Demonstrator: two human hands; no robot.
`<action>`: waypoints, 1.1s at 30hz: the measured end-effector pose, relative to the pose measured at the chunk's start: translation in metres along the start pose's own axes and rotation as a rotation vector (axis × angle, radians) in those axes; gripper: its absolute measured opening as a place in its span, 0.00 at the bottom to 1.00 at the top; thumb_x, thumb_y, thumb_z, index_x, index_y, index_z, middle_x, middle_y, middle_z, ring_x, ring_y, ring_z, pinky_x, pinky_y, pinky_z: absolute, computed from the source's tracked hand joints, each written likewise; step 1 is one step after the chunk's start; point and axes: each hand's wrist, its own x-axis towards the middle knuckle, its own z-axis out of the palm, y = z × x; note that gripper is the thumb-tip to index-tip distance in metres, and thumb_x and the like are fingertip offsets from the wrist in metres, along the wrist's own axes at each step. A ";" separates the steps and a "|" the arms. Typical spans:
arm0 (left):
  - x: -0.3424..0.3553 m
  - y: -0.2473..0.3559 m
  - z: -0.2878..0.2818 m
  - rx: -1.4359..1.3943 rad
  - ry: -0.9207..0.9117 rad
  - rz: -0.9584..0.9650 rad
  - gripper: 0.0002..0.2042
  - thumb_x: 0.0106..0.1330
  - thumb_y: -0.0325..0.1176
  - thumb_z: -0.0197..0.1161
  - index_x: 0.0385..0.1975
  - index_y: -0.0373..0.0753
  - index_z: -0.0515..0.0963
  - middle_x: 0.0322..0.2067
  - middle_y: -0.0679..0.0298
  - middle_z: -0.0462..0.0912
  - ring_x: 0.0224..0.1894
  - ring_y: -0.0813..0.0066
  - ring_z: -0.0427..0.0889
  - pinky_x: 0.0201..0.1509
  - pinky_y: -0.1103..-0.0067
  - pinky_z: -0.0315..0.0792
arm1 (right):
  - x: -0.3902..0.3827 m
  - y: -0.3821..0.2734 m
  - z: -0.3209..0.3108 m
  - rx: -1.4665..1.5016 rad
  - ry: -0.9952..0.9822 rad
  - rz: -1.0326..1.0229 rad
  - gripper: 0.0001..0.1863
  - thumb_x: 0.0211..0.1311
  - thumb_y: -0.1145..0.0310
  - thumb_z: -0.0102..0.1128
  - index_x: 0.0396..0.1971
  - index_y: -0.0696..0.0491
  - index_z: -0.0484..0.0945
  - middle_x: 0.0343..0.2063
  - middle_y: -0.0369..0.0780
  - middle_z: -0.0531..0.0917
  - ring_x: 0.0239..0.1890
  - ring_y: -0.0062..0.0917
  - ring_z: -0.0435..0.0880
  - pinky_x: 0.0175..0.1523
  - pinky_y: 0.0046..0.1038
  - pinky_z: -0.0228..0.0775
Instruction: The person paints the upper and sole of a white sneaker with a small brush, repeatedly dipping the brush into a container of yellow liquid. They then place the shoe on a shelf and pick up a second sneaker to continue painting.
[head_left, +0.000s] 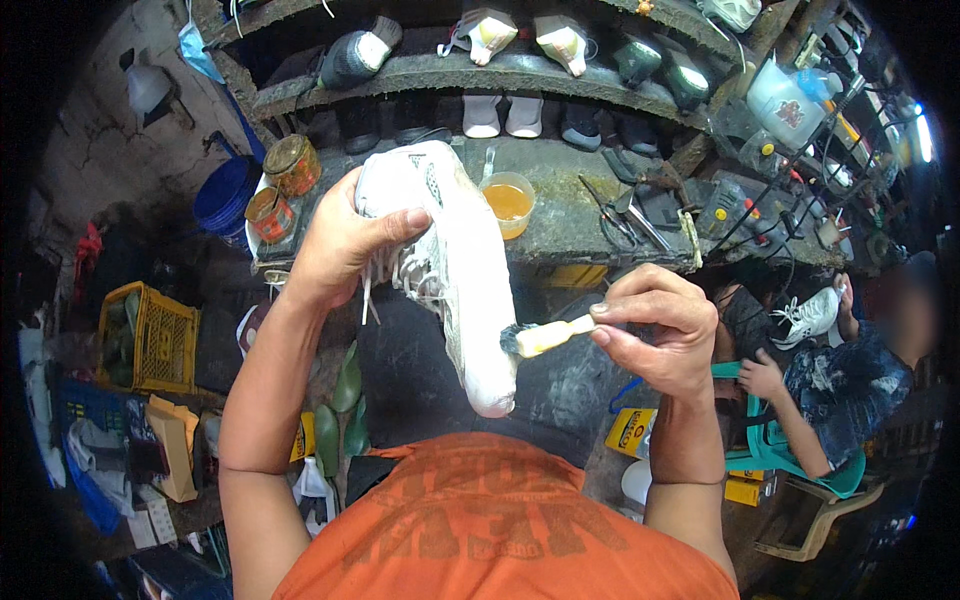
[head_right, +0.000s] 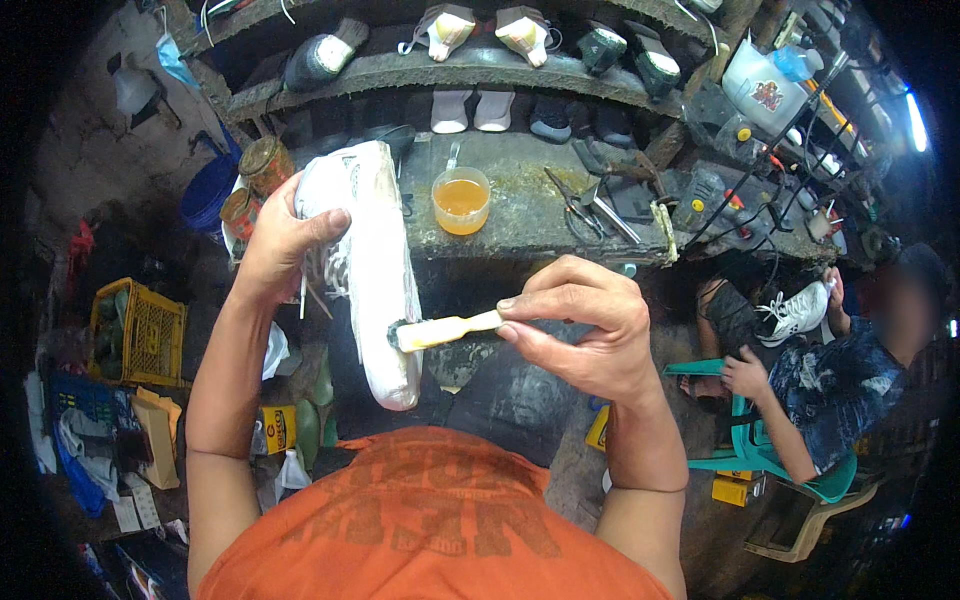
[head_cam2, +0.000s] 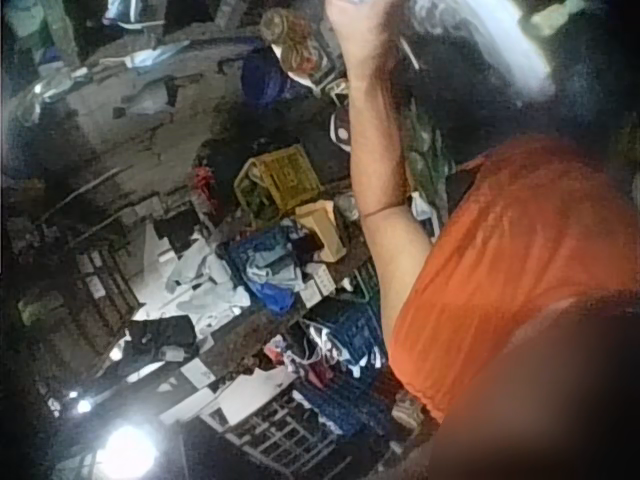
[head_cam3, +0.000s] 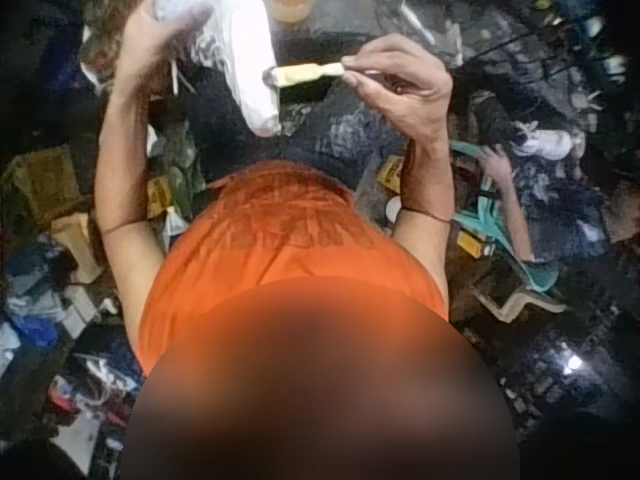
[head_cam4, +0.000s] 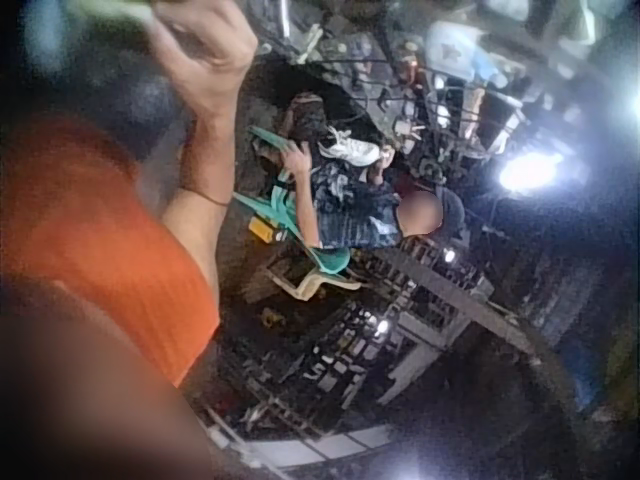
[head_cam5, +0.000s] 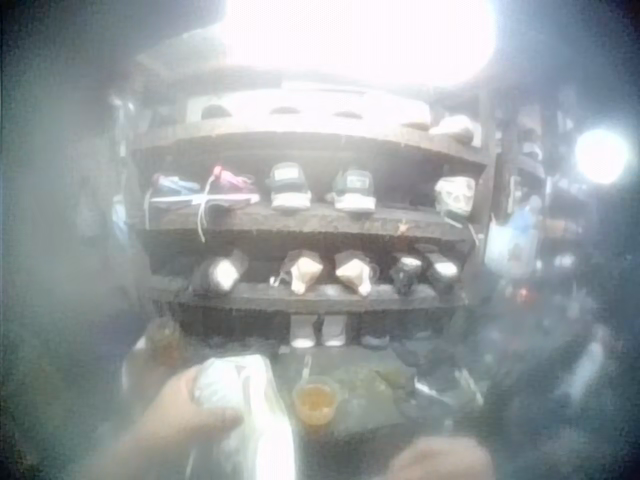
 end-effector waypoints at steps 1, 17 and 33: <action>0.000 0.000 0.000 0.006 -0.005 0.008 0.33 0.54 0.35 0.82 0.57 0.29 0.72 0.48 0.56 0.84 0.49 0.72 0.86 0.56 0.74 0.80 | 0.000 0.000 0.000 0.003 -0.001 -0.004 0.12 0.47 0.78 0.78 0.36 0.57 0.90 0.29 0.40 0.86 0.30 0.21 0.85 0.33 0.21 0.72; -0.002 -0.004 -0.003 -0.005 -0.006 -0.078 0.29 0.57 0.33 0.80 0.55 0.28 0.74 0.45 0.57 0.85 0.45 0.73 0.87 0.51 0.77 0.82 | 0.000 -0.001 0.001 0.023 -0.030 -0.036 0.13 0.45 0.77 0.79 0.35 0.54 0.91 0.28 0.38 0.85 0.29 0.22 0.84 0.32 0.22 0.72; -0.009 -0.009 -0.001 -0.110 -0.024 -0.134 0.24 0.62 0.31 0.76 0.55 0.29 0.76 0.47 0.58 0.86 0.47 0.73 0.87 0.52 0.75 0.83 | 0.003 -0.004 0.010 0.265 0.030 -0.055 0.11 0.47 0.78 0.78 0.34 0.57 0.90 0.29 0.41 0.86 0.30 0.23 0.85 0.34 0.22 0.74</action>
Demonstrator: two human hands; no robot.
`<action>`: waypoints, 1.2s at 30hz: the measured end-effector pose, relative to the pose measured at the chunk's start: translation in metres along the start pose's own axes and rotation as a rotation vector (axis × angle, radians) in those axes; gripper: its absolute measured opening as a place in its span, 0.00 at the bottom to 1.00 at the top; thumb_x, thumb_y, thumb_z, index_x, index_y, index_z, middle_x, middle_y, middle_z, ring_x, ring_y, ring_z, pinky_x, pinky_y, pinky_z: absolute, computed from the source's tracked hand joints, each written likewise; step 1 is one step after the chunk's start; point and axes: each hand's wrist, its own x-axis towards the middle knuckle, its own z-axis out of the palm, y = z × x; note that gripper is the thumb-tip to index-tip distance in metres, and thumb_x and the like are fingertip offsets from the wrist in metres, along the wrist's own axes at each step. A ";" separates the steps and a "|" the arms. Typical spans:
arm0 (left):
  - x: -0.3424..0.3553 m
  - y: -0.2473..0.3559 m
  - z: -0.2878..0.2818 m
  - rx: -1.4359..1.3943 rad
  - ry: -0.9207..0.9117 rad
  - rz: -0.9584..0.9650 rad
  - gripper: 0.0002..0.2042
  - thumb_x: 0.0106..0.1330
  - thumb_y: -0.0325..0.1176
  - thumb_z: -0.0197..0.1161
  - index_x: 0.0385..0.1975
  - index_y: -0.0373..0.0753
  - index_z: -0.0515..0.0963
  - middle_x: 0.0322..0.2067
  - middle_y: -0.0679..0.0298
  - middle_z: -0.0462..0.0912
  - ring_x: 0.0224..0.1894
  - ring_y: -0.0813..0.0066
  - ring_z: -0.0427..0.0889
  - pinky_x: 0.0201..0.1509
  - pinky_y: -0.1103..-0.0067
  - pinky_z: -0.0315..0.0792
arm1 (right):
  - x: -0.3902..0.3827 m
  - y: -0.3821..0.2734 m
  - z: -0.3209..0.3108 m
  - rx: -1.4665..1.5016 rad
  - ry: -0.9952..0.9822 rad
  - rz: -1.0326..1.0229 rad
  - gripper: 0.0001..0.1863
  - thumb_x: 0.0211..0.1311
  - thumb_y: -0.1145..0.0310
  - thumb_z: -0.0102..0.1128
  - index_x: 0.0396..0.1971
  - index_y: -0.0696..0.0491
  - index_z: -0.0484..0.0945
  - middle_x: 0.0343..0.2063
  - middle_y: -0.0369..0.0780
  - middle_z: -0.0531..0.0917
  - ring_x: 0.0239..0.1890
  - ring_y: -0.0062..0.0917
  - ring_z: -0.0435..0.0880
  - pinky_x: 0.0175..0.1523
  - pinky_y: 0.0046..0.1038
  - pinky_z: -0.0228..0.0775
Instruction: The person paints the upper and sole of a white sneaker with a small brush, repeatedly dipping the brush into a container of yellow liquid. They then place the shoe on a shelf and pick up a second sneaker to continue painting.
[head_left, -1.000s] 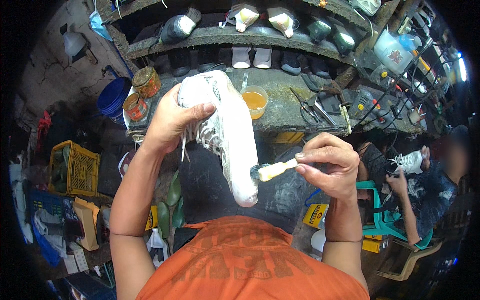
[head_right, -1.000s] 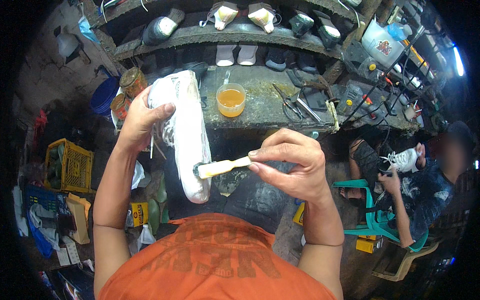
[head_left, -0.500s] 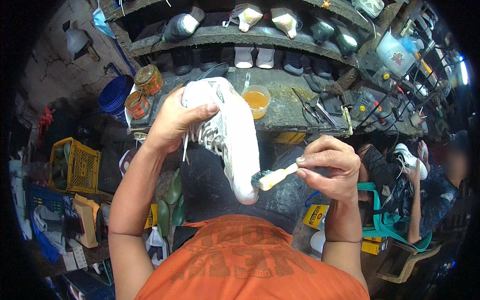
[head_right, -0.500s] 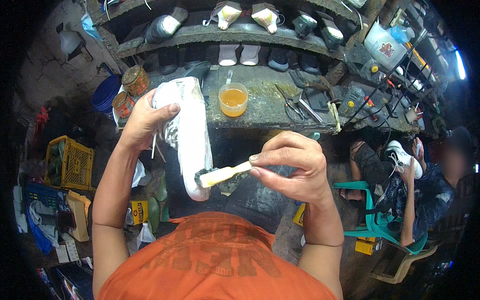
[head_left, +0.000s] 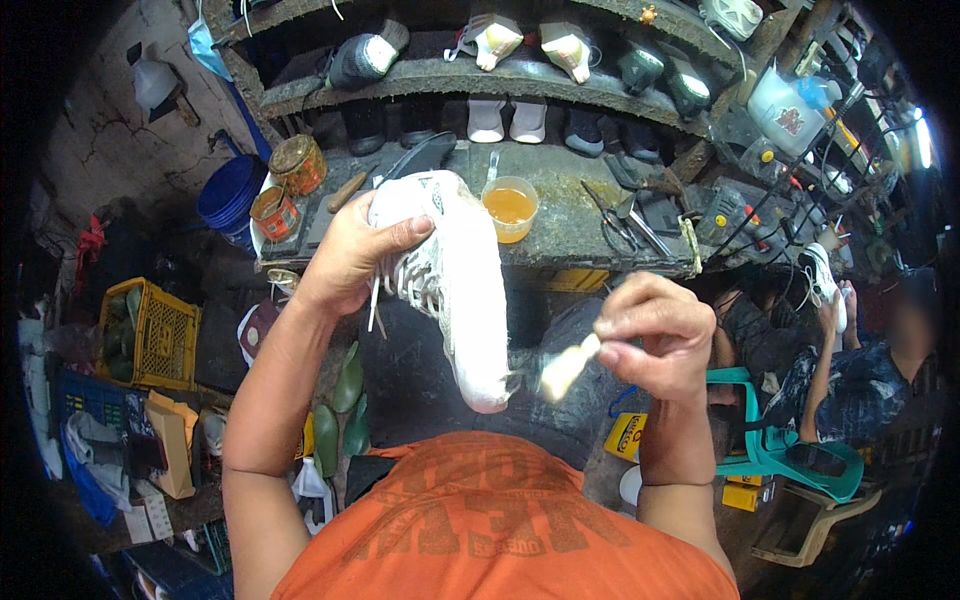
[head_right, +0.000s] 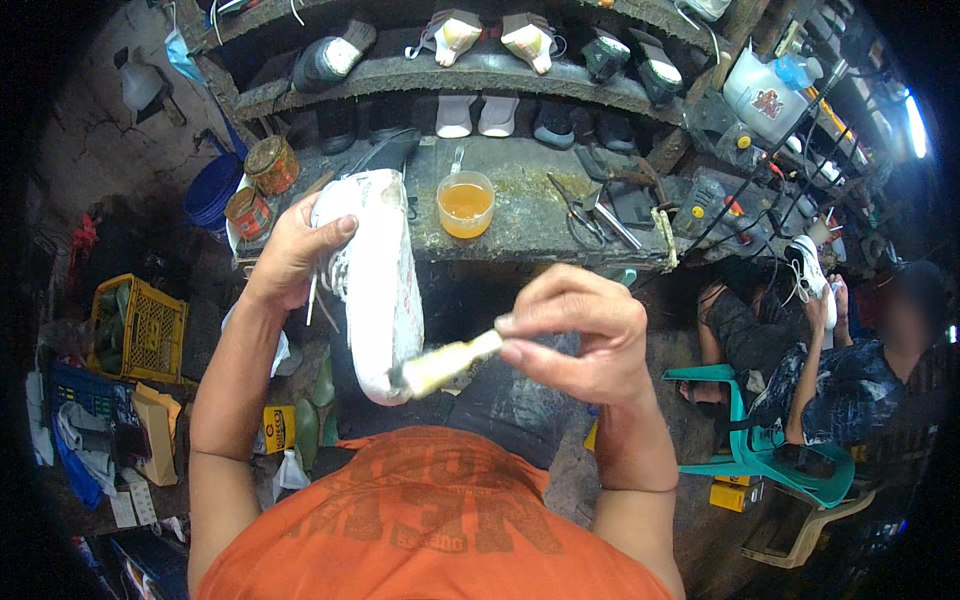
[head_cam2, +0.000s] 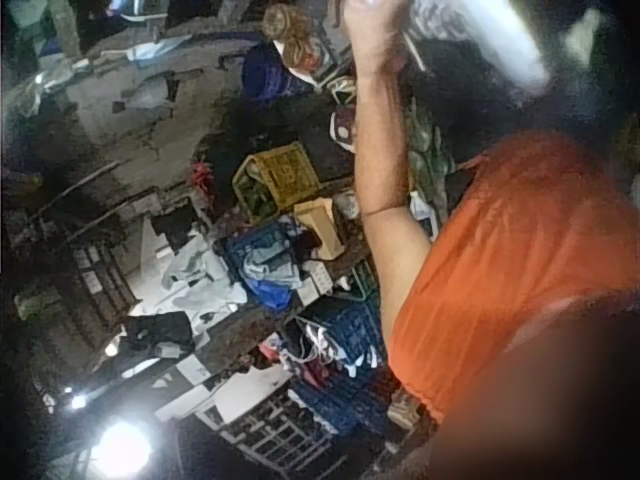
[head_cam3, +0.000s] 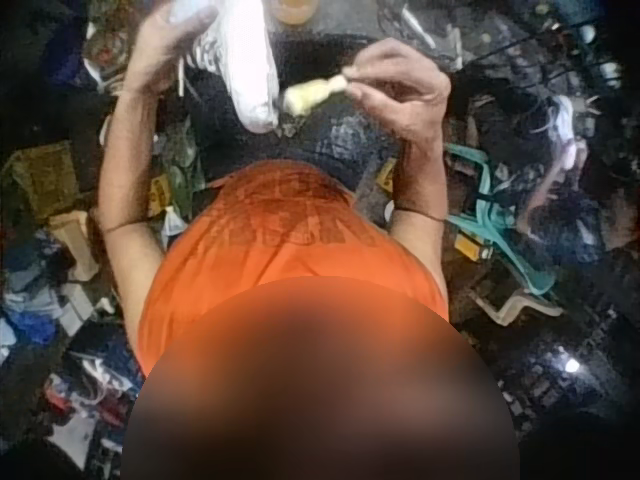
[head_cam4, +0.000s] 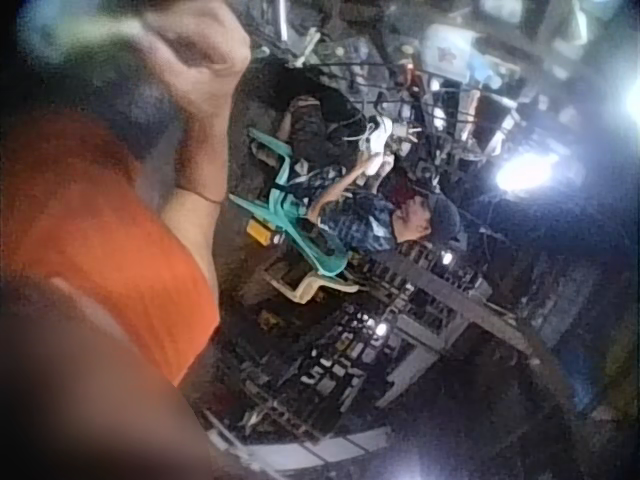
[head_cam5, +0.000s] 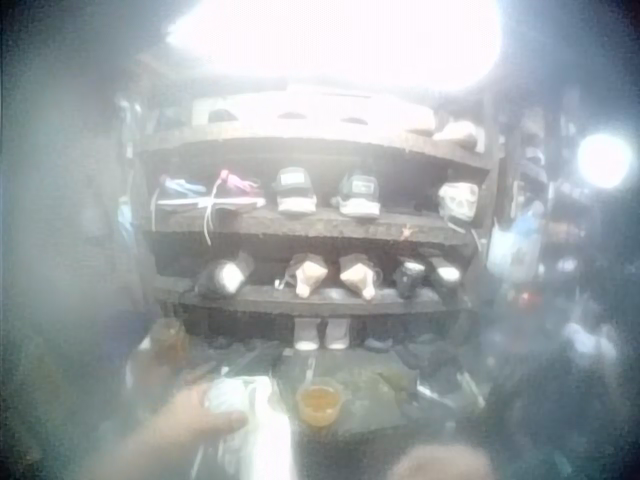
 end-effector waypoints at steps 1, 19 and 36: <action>0.001 -0.003 -0.001 -0.042 0.001 0.002 0.24 0.62 0.31 0.76 0.55 0.29 0.75 0.47 0.57 0.85 0.47 0.73 0.87 0.52 0.75 0.83 | 0.001 0.002 0.005 -0.028 0.001 0.031 0.11 0.47 0.78 0.78 0.34 0.57 0.90 0.29 0.40 0.87 0.31 0.23 0.86 0.35 0.23 0.75; -0.006 -0.038 -0.039 -0.839 0.003 0.386 0.33 0.78 0.59 0.46 0.66 0.33 0.70 0.54 0.47 0.82 0.51 0.57 0.86 0.55 0.65 0.83 | 0.088 0.144 0.008 -1.441 -0.463 0.340 0.08 0.59 0.71 0.62 0.37 0.48 0.88 0.35 0.46 0.87 0.40 0.42 0.88 0.46 0.45 0.79; -0.070 -0.088 -0.045 -1.037 -0.288 0.152 0.27 0.80 0.50 0.50 0.68 0.34 0.67 0.60 0.51 0.76 0.58 0.62 0.79 0.61 0.70 0.76 | 0.035 0.155 -0.024 -0.612 -0.067 0.682 0.10 0.59 0.68 0.70 0.36 0.59 0.89 0.27 0.39 0.88 0.32 0.21 0.84 0.42 0.25 0.75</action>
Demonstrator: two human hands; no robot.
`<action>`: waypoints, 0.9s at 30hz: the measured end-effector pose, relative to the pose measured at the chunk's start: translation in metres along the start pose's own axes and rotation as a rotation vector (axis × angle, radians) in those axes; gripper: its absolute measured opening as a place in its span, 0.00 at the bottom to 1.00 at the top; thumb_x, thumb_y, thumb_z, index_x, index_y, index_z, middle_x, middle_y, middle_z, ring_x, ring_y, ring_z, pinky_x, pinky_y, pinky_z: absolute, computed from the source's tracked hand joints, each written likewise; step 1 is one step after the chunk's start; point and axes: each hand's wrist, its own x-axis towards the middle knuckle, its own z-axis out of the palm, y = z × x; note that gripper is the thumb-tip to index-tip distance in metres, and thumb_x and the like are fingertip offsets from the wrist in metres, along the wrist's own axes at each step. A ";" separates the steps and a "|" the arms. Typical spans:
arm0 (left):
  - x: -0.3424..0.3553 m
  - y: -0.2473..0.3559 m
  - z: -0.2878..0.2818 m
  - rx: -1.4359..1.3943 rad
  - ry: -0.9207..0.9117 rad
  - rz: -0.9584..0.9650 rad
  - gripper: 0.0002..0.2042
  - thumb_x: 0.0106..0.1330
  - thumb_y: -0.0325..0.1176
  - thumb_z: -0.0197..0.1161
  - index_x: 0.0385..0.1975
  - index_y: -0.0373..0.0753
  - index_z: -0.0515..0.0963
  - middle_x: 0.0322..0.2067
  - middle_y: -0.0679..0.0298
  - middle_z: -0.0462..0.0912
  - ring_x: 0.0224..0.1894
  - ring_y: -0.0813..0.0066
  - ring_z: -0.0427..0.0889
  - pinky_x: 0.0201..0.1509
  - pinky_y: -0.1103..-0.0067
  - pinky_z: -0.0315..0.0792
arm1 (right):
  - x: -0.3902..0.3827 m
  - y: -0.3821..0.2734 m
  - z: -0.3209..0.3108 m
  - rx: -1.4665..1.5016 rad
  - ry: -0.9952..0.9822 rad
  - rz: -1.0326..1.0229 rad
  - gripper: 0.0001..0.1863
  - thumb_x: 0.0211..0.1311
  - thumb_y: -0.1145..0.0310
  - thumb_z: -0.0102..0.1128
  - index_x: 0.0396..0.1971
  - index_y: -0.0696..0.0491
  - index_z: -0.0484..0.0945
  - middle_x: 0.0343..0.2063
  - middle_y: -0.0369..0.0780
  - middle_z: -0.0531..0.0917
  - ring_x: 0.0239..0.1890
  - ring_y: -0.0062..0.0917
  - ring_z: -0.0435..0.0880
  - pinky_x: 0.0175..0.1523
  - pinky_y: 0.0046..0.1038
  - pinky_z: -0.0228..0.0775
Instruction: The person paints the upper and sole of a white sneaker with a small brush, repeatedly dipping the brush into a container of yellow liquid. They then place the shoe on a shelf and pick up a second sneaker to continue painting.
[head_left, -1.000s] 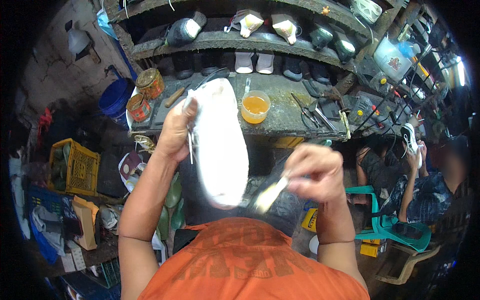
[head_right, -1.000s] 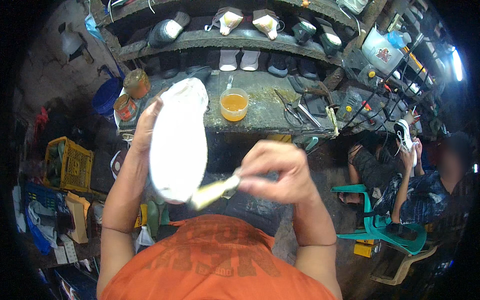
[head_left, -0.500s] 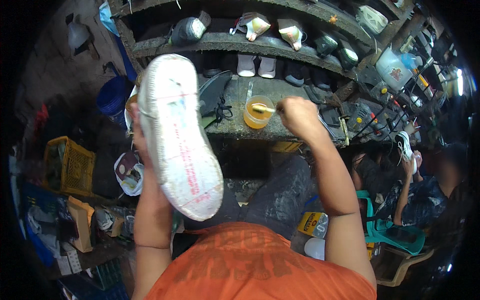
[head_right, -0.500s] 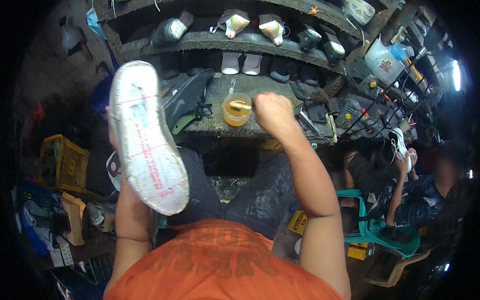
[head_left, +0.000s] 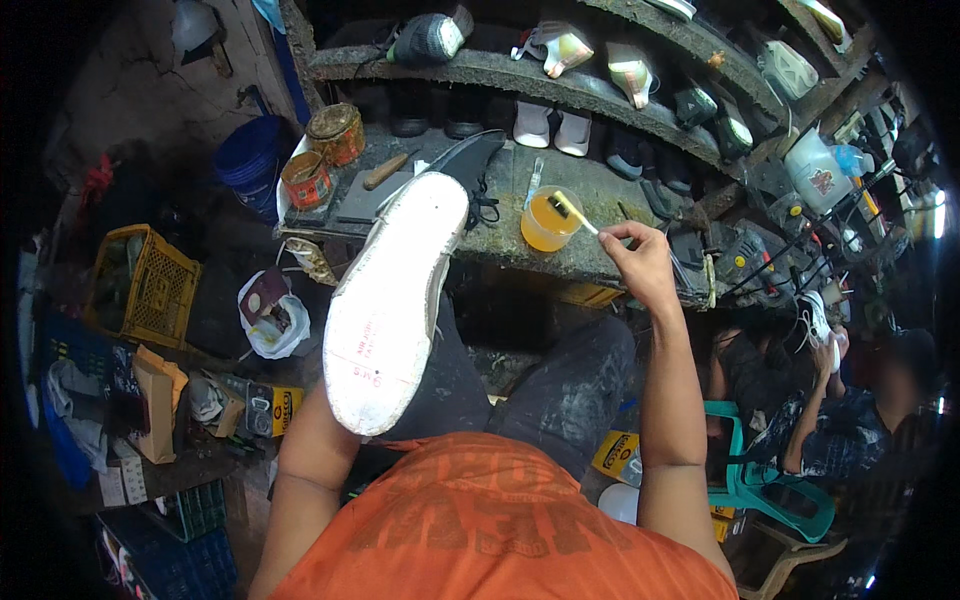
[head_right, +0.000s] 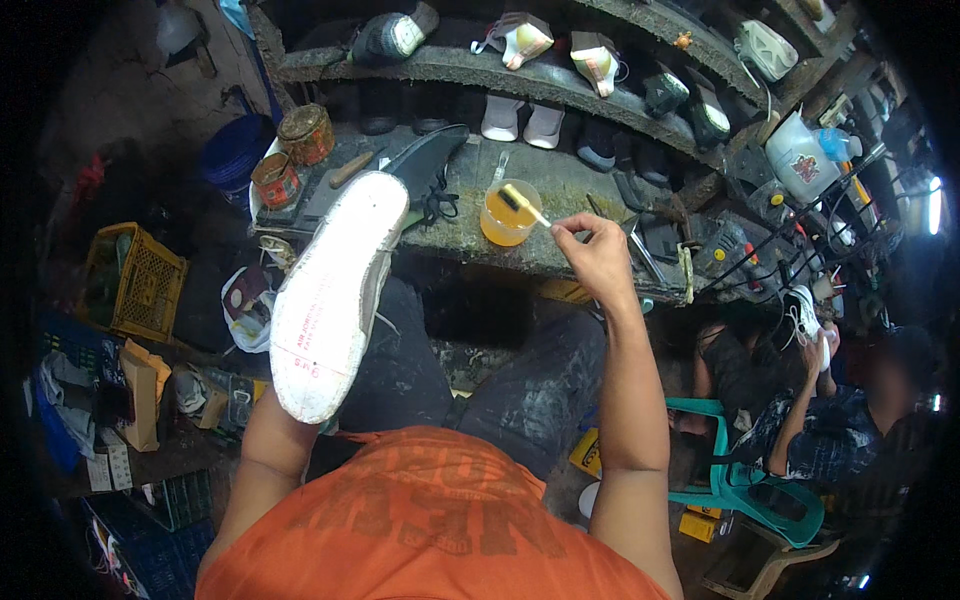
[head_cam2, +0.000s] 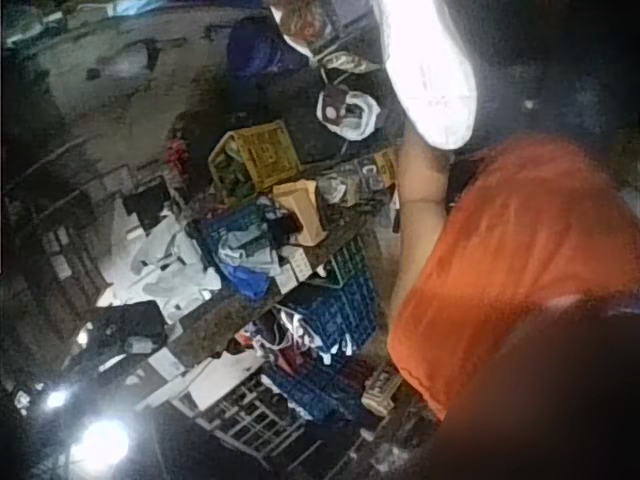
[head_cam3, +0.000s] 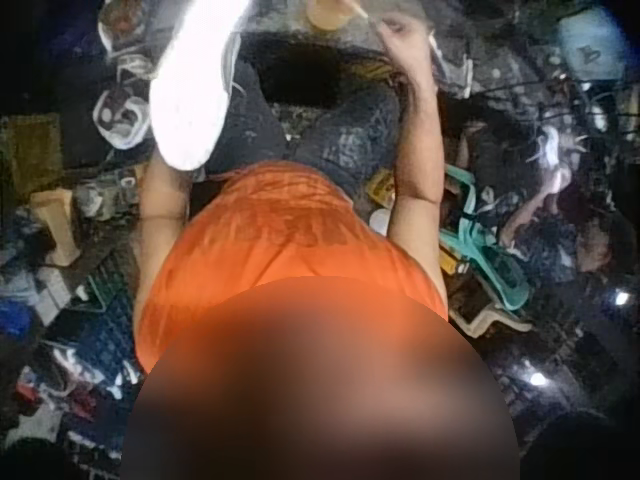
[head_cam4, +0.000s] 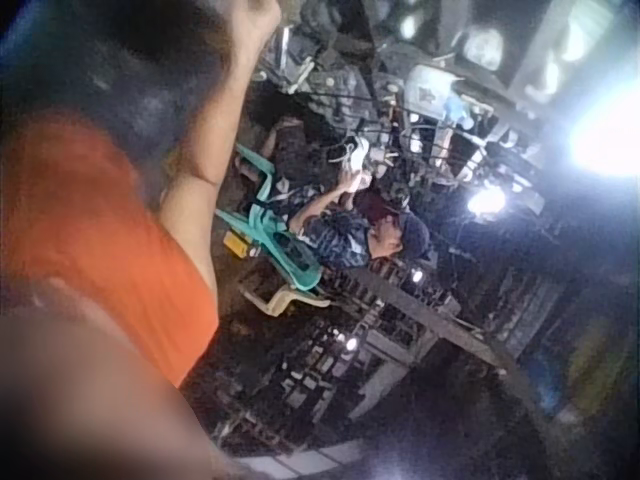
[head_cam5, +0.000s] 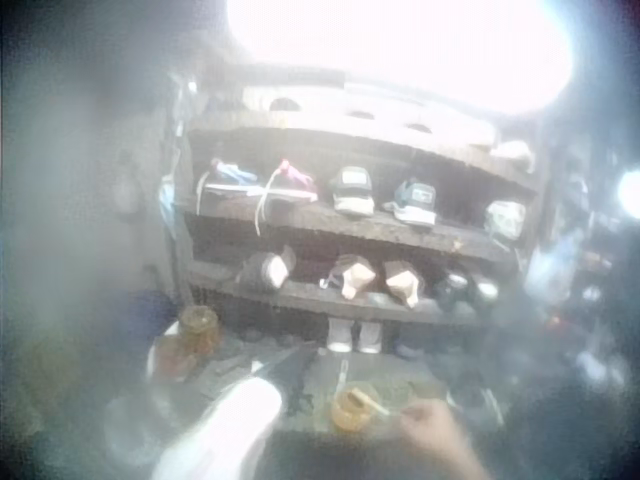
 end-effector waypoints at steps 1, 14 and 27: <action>0.000 -0.002 -0.002 -0.007 0.012 -0.007 0.27 0.80 0.50 0.50 0.68 0.34 0.68 0.59 0.51 0.77 0.57 0.62 0.80 0.60 0.70 0.77 | -0.005 -0.005 -0.003 0.014 -0.018 -0.055 0.10 0.59 0.68 0.71 0.37 0.58 0.89 0.25 0.38 0.87 0.30 0.20 0.83 0.41 0.26 0.74; 0.058 -0.031 -0.020 -0.138 0.150 -0.199 0.27 0.79 0.51 0.50 0.62 0.33 0.74 0.47 0.51 0.85 0.43 0.62 0.88 0.47 0.71 0.85 | -0.043 -0.097 0.009 0.009 0.394 -0.585 0.07 0.57 0.73 0.71 0.36 0.55 0.88 0.34 0.42 0.87 0.34 0.31 0.88 0.38 0.30 0.79; 0.053 -0.031 0.002 0.397 0.309 0.024 0.24 0.80 0.48 0.50 0.60 0.32 0.76 0.43 0.54 0.87 0.39 0.69 0.89 0.38 0.74 0.86 | -0.068 -0.135 0.002 -0.120 0.187 -0.464 0.03 0.55 0.75 0.69 0.30 0.51 0.85 0.30 0.39 0.84 0.30 0.30 0.86 0.34 0.30 0.77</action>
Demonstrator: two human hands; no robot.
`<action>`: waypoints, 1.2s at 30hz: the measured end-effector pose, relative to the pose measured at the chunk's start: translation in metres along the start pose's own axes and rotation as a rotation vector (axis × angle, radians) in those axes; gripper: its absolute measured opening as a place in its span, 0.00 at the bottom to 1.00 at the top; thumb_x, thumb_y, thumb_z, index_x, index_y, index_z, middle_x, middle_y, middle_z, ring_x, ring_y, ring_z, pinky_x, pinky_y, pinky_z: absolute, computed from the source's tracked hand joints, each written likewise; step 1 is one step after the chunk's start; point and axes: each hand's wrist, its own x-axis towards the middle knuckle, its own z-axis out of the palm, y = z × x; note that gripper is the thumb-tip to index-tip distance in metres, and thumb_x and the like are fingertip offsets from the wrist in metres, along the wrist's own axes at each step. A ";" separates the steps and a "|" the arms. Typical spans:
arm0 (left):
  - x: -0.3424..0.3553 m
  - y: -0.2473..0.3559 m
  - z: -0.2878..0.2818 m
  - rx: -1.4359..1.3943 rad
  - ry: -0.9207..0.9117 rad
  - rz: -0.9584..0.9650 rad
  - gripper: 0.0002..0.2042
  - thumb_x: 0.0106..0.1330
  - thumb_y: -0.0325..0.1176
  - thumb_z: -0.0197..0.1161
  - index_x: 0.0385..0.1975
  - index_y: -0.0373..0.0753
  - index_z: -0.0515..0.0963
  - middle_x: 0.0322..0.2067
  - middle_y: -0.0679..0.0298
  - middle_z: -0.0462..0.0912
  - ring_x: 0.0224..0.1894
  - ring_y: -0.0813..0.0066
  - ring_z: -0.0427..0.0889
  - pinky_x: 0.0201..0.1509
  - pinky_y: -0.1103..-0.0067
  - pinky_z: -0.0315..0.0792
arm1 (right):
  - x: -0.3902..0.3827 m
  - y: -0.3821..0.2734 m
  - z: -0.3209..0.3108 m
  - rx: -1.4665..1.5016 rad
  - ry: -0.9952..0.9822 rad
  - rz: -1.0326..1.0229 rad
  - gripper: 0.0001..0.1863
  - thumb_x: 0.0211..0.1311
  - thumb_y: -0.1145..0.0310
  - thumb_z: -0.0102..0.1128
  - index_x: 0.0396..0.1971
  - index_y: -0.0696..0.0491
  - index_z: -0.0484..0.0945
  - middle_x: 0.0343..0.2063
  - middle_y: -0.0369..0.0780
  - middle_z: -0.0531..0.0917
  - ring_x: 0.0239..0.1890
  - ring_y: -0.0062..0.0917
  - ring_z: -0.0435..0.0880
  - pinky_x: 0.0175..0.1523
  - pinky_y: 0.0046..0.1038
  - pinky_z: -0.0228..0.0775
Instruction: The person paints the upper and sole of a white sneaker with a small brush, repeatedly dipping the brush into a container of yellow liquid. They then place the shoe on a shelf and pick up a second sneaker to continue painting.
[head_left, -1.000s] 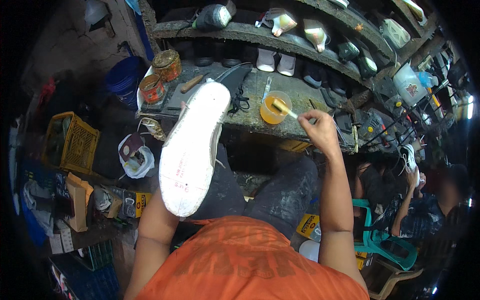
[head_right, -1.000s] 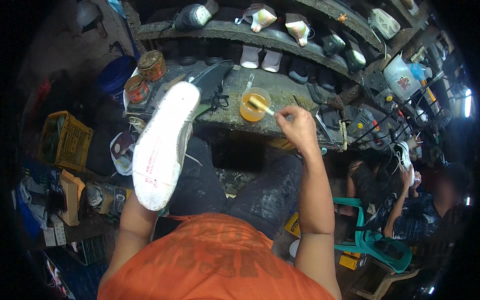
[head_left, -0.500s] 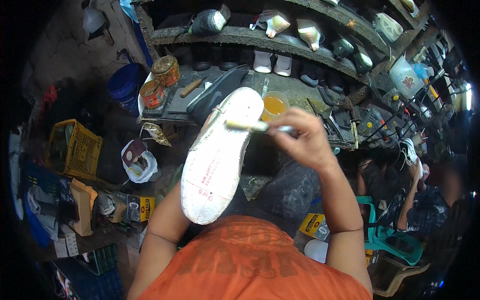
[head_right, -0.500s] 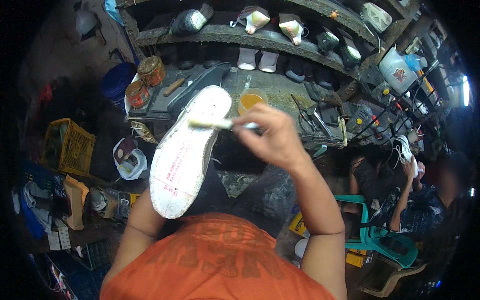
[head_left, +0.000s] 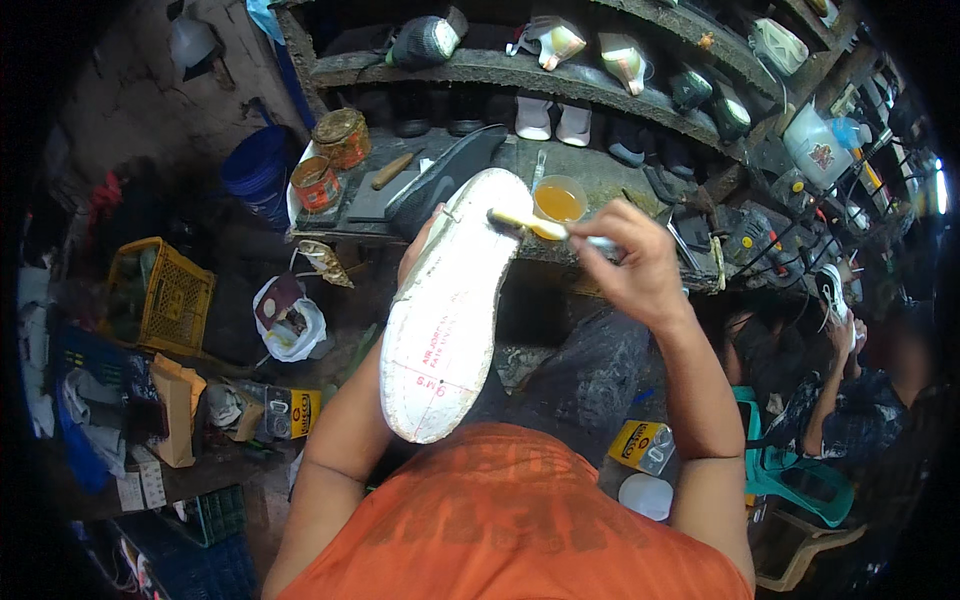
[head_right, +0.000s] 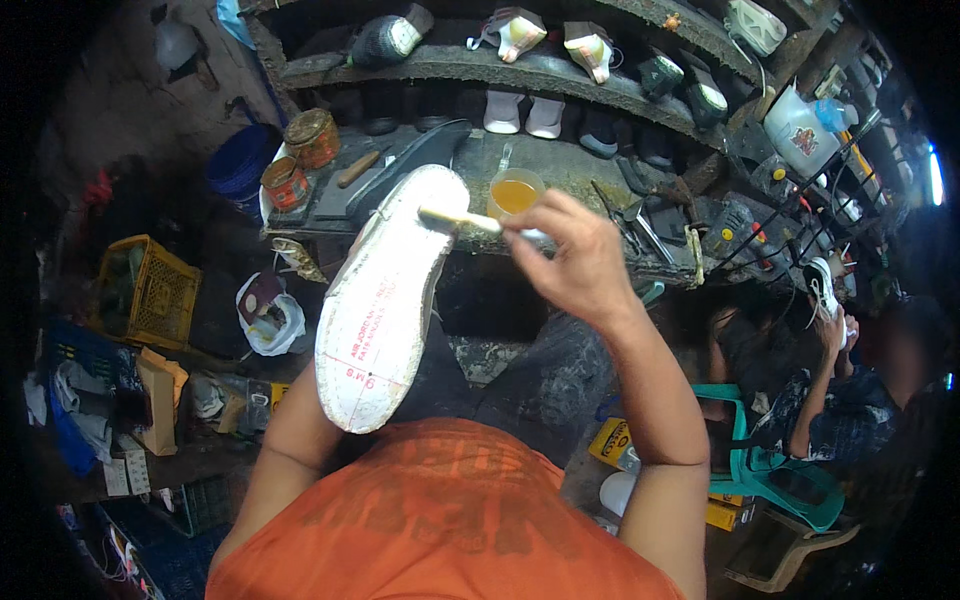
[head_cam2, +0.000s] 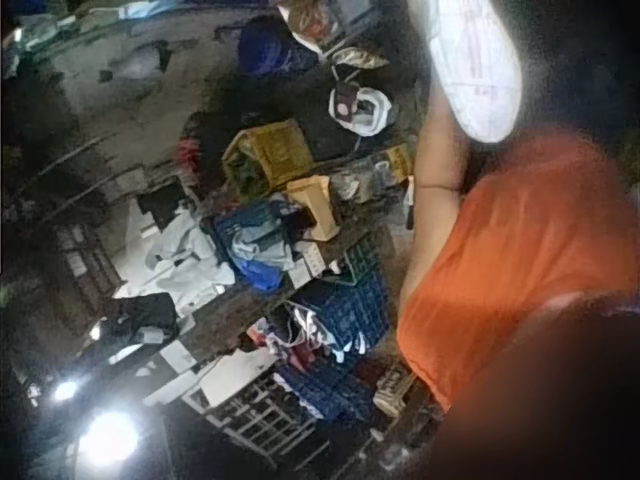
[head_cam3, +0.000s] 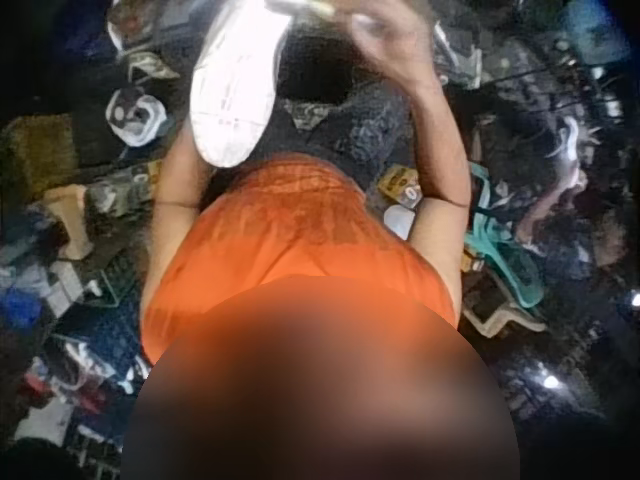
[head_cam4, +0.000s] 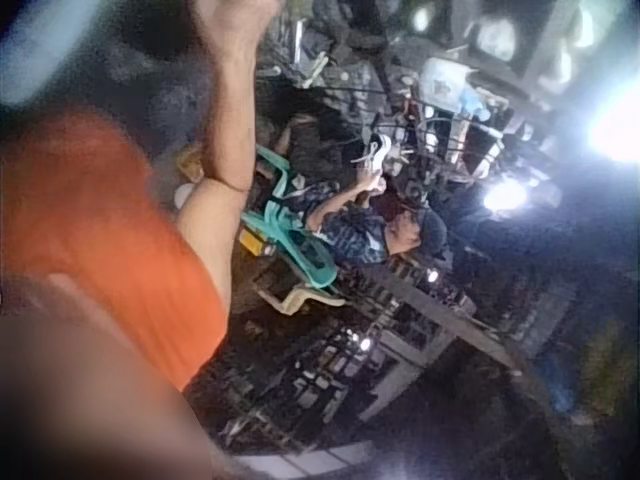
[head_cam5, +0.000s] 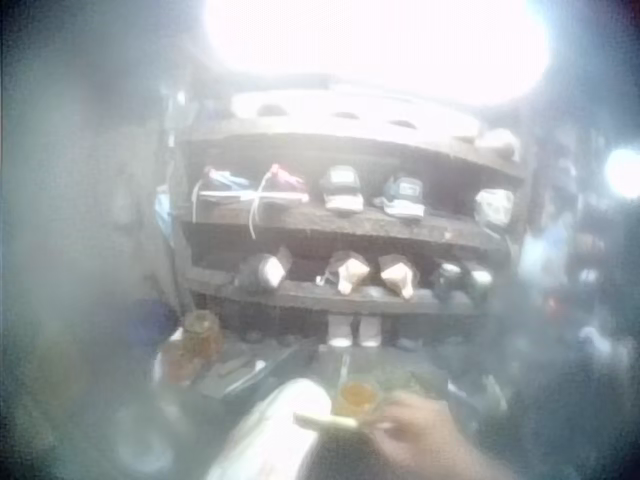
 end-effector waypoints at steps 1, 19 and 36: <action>-0.003 0.003 -0.003 -0.057 -0.020 -0.027 0.24 0.80 0.49 0.50 0.60 0.33 0.76 0.43 0.54 0.86 0.40 0.68 0.88 0.38 0.73 0.85 | -0.003 0.001 0.003 0.090 -0.142 -0.030 0.04 0.55 0.73 0.70 0.31 0.50 0.86 0.28 0.39 0.83 0.30 0.29 0.85 0.34 0.31 0.77; -0.082 0.025 -0.024 -0.340 -0.159 -0.056 0.28 0.74 0.54 0.55 0.64 0.40 0.74 0.57 0.53 0.80 0.54 0.60 0.80 0.50 0.64 0.77 | 0.006 0.021 0.019 -0.070 0.092 -0.170 0.08 0.57 0.77 0.67 0.37 0.53 0.86 0.34 0.42 0.84 0.36 0.36 0.87 0.37 0.34 0.77; -0.067 0.005 -0.008 -0.504 -0.181 -0.118 0.30 0.73 0.55 0.53 0.69 0.45 0.70 0.68 0.55 0.73 0.71 0.51 0.68 0.67 0.50 0.67 | -0.051 0.017 0.102 1.607 -0.049 0.467 0.25 0.60 0.68 0.76 0.54 0.56 0.77 0.30 0.27 0.79 0.21 0.07 0.67 0.23 0.13 0.53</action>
